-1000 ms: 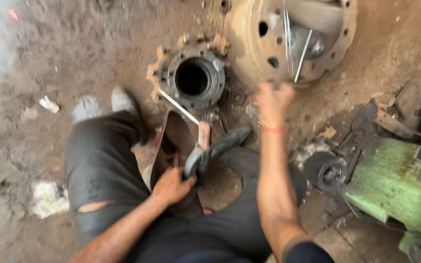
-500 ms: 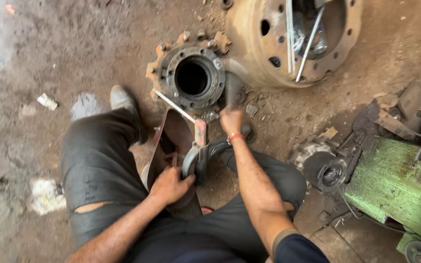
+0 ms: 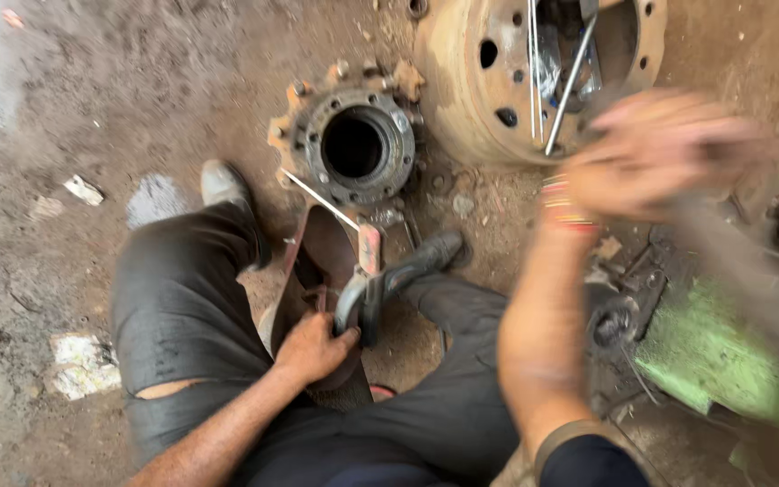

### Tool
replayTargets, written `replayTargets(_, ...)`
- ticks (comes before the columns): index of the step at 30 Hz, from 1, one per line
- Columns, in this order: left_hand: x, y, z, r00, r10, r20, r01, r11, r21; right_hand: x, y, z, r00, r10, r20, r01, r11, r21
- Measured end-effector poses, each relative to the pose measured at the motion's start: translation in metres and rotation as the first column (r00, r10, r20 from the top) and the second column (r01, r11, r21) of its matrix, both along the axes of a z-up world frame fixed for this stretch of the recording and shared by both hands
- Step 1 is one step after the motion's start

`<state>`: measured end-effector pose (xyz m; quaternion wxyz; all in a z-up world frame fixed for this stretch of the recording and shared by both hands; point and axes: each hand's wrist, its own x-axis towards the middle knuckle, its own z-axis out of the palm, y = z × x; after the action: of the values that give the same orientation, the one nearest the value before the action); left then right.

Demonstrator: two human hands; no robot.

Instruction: The person welds components of a large metal mechanical assembly and then uses a hammer to strike a metal part.

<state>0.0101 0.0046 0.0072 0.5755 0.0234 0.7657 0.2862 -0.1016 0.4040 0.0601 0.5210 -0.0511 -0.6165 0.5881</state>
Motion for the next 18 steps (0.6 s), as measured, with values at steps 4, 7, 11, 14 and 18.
replayTargets(4, 0.000, 0.001, 0.006, 1.000, 0.005, 0.019, -0.005, 1.000, -0.001, 0.039, -0.114, -0.126, 0.558, -0.273, 0.784, 0.174, 0.962, 0.212)
replayTargets(7, -0.003, 0.004, 0.002, 0.997, 0.014, -0.070, -0.013, 1.000, 0.024, 0.055, -0.115, -0.166, 0.317, 0.041, 0.948, 0.133, 0.987, -0.087)
replayTargets(11, 0.003, -0.003, 0.006, 1.000, -0.018, 0.002, 0.018, 0.999, 0.028, 0.070, -0.063, -0.103, 0.666, 0.120, 0.737, 0.139, 0.950, -0.280)
replayTargets(14, 0.000, 0.001, 0.007, 0.998, -0.059, 0.025, 0.060, 0.997, -0.042, 0.047, -0.041, -0.052, 0.911, 0.019, 0.413, 0.039, 0.990, -0.133)
replayTargets(18, -0.002, 0.003, 0.007, 0.999, -0.036, 0.032, 0.037, 0.999, -0.031, 0.022, -0.054, -0.086, 0.970, -0.108, 0.216, 0.111, 0.994, -0.004)
